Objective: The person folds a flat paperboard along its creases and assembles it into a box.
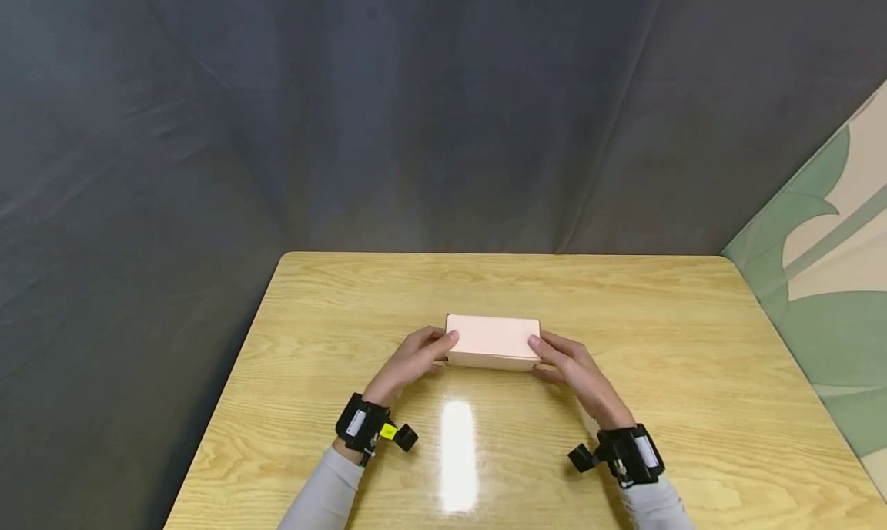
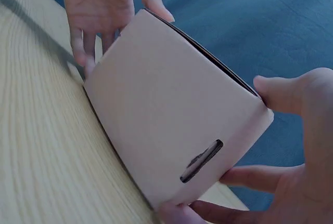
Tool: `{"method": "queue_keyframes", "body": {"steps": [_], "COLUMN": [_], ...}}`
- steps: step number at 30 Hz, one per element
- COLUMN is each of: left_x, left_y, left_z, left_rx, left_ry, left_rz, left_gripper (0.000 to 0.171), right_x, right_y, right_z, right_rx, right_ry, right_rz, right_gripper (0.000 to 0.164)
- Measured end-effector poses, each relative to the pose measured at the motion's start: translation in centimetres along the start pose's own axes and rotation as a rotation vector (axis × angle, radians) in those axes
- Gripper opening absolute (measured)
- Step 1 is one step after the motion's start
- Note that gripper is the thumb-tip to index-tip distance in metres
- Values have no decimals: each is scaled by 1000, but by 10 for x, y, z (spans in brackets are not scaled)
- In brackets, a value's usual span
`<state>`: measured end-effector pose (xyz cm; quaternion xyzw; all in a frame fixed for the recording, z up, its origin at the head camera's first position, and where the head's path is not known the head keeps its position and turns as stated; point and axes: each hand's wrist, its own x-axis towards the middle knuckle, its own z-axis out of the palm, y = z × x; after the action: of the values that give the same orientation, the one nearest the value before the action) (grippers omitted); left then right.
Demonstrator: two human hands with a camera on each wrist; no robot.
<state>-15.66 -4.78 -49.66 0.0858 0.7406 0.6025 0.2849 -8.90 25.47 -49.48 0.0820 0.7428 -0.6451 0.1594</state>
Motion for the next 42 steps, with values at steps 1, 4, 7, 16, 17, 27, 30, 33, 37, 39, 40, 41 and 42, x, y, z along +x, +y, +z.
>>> {"method": "queue_keyframes", "body": {"steps": [1, 4, 7, 16, 17, 27, 30, 33, 37, 39, 40, 41, 42], "left_x": [1, 3, 3, 0, 0, 1, 2, 1, -1, -2, -2, -2, -2], "left_y": [0, 0, 0, -2, -3, -20, -25, -29, -32, -33, -33, -33, -34], "left_z": [1, 1, -2, -21, -23, -21, -18, -17, -17, -17, -17, -17, -17], "left_rx": [-14, -57, -67, -102, -95, -17, 3, 7, 18, 23, 26, 26, 27], "left_ry": [-3, -11, -14, -112, -126, -212, -202, -210, -210, -202, -199, -198, -196], "left_rz": [15, 39, 64, 185, 198, 260, 269, 266, 269, 265, 263, 260, 259], "left_gripper": [68, 56, 51, 76, 80, 108, 113, 117, 117, 117, 118, 118, 117], "right_x": [0, 1, 2, 4, 4, 5, 5, 5, 5, 5, 5, 5, 5], "right_y": [0, 1, 4, 18, 20, 33, 37, 41, 42, 42, 42, 41, 41], "right_z": [-1, -4, -8, -17, -17, -14, -12, -10, -7, -7, -6, -6, -6], "right_rx": [10, 27, -9, -54, -57, -114, -149, -190, -233, -250, -256, -260, -260], "right_ry": [-1, -10, -9, -105, -120, -126, -122, -115, -106, -103, -103, -103, -105], "right_rz": [-10, -49, -102, -365, -380, -420, -427, -425, -425, -432, -434, -438, -439], "right_gripper": [82, 77, 73, 84, 89, 116, 121, 122, 122, 122, 122, 122, 122]}}
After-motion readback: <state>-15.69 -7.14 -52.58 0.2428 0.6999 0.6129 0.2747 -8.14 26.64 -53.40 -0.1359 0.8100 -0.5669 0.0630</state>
